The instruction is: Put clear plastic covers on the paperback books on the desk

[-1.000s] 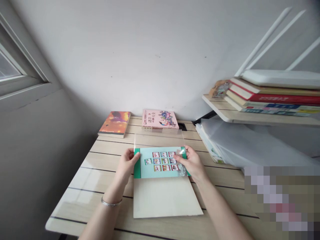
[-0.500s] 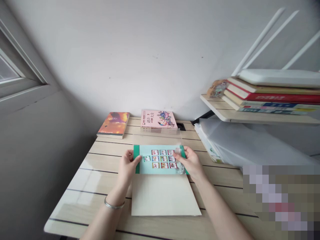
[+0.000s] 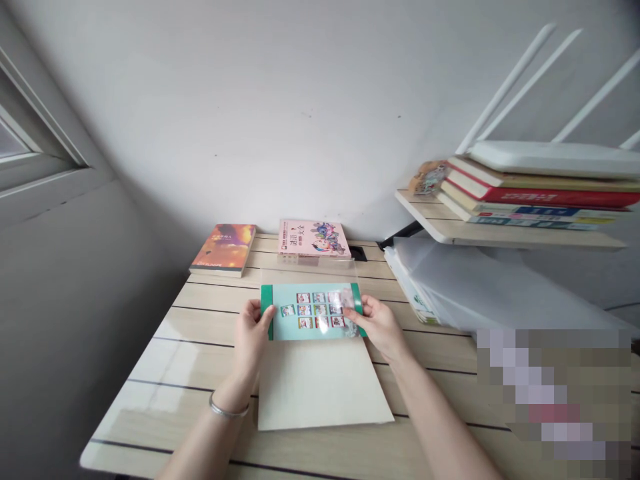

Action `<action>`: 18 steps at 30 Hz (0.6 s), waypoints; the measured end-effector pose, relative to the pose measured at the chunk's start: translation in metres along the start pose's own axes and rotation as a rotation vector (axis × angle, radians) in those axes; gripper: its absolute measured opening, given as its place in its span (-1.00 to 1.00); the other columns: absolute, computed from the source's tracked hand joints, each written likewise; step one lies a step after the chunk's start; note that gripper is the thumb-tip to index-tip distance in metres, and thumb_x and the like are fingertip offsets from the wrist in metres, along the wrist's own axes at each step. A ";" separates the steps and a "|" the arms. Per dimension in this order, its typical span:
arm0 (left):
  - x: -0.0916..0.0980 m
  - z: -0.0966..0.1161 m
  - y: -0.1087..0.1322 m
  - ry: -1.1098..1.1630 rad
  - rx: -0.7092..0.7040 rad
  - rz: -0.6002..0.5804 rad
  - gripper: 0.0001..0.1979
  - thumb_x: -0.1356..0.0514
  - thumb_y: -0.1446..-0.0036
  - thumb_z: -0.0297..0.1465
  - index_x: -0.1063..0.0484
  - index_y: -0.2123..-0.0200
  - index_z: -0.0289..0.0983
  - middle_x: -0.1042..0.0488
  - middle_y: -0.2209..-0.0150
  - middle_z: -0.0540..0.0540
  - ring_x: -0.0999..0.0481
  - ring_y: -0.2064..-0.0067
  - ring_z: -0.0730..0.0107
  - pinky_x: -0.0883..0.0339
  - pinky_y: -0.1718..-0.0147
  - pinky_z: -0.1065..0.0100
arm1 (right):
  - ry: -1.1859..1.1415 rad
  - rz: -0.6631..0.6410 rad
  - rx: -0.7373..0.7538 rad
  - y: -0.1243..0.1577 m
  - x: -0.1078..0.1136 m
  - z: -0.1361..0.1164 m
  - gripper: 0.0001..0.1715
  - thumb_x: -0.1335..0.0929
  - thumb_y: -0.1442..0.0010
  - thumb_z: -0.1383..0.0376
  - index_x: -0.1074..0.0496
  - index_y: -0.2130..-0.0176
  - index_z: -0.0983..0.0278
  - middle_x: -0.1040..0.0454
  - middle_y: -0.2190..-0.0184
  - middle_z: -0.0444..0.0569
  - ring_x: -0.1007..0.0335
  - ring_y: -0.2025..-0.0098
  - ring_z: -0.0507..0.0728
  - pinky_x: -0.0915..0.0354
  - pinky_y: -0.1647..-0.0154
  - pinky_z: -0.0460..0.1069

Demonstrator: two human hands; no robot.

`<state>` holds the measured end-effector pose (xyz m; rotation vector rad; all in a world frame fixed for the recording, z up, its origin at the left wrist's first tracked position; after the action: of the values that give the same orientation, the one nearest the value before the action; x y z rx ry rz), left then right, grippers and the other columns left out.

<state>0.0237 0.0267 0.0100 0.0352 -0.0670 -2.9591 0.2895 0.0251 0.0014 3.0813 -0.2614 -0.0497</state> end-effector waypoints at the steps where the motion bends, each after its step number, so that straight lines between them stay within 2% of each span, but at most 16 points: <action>1: 0.001 0.001 0.000 -0.005 -0.007 0.012 -0.68 -0.26 0.04 -0.15 -0.31 0.38 -0.27 -0.49 0.44 -0.05 -0.48 0.40 0.36 -0.29 0.44 0.40 | 0.018 0.008 0.019 -0.001 0.000 0.002 -0.48 -0.54 0.23 0.02 -0.40 0.36 0.27 -0.56 0.44 -0.05 -0.47 0.41 0.13 -0.37 0.36 -0.02; 4: 0.003 0.007 0.000 -0.026 -0.014 -0.029 -0.67 -0.26 0.05 -0.13 -0.30 0.39 -0.26 -0.47 0.46 -0.02 -0.45 0.42 0.38 -0.27 0.46 0.40 | 0.045 0.049 0.064 -0.002 0.001 0.006 -0.52 -0.52 0.17 0.00 -0.38 0.39 0.25 -0.54 0.48 -0.07 -0.44 0.45 0.10 -0.33 0.41 -0.04; 7: 0.003 0.013 0.001 -0.055 -0.001 -0.205 -0.60 -0.36 0.17 -0.27 -0.31 0.28 -0.26 -0.48 0.33 -0.06 -0.47 0.31 0.33 -0.31 0.40 0.37 | 0.020 0.081 0.070 -0.001 0.000 0.005 -0.50 -0.52 0.19 -0.02 -0.36 0.39 0.24 -0.53 0.48 -0.08 -0.44 0.45 0.10 -0.33 0.41 -0.03; 9: 0.003 0.015 0.001 -0.089 0.001 -0.271 -0.50 -0.40 0.26 -0.38 -0.30 0.20 -0.25 -0.48 0.25 -0.09 -0.47 0.24 0.28 -0.34 0.33 0.34 | 0.003 0.061 0.056 0.000 -0.001 0.001 -0.48 -0.52 0.21 -0.04 -0.36 0.38 0.23 -0.53 0.47 -0.07 -0.45 0.43 0.12 -0.34 0.40 -0.01; 15: 0.002 0.010 0.000 -0.076 0.039 -0.206 -0.47 -0.37 0.27 -0.44 -0.28 0.16 -0.27 -0.50 0.27 -0.12 -0.49 0.24 0.24 -0.34 0.31 0.28 | -0.010 -0.144 0.039 0.006 -0.005 -0.015 -0.46 -0.53 0.16 0.04 -0.39 0.24 0.23 -0.57 0.31 -0.02 -0.48 0.27 0.16 -0.38 0.23 0.02; 18: -0.001 0.006 -0.001 -0.039 0.044 -0.161 -0.49 -0.36 0.28 -0.43 -0.30 0.18 -0.28 -0.52 0.29 -0.12 -0.51 0.25 0.23 -0.35 0.30 0.27 | -0.013 -0.134 0.027 0.004 -0.003 -0.013 -0.44 -0.55 0.20 0.06 -0.38 0.25 0.24 -0.58 0.36 -0.03 -0.49 0.33 0.14 -0.38 0.27 0.00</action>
<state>0.0239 0.0279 0.0164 -0.0112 -0.1413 -3.1195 0.2860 0.0221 0.0146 3.1217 -0.0559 -0.0716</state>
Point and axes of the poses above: each hand's wrist, its own y-axis away from the middle knuckle, its own x-axis out of the back of the hand, z = x × y, the point moved 5 cm from there along -y, towards the middle knuckle
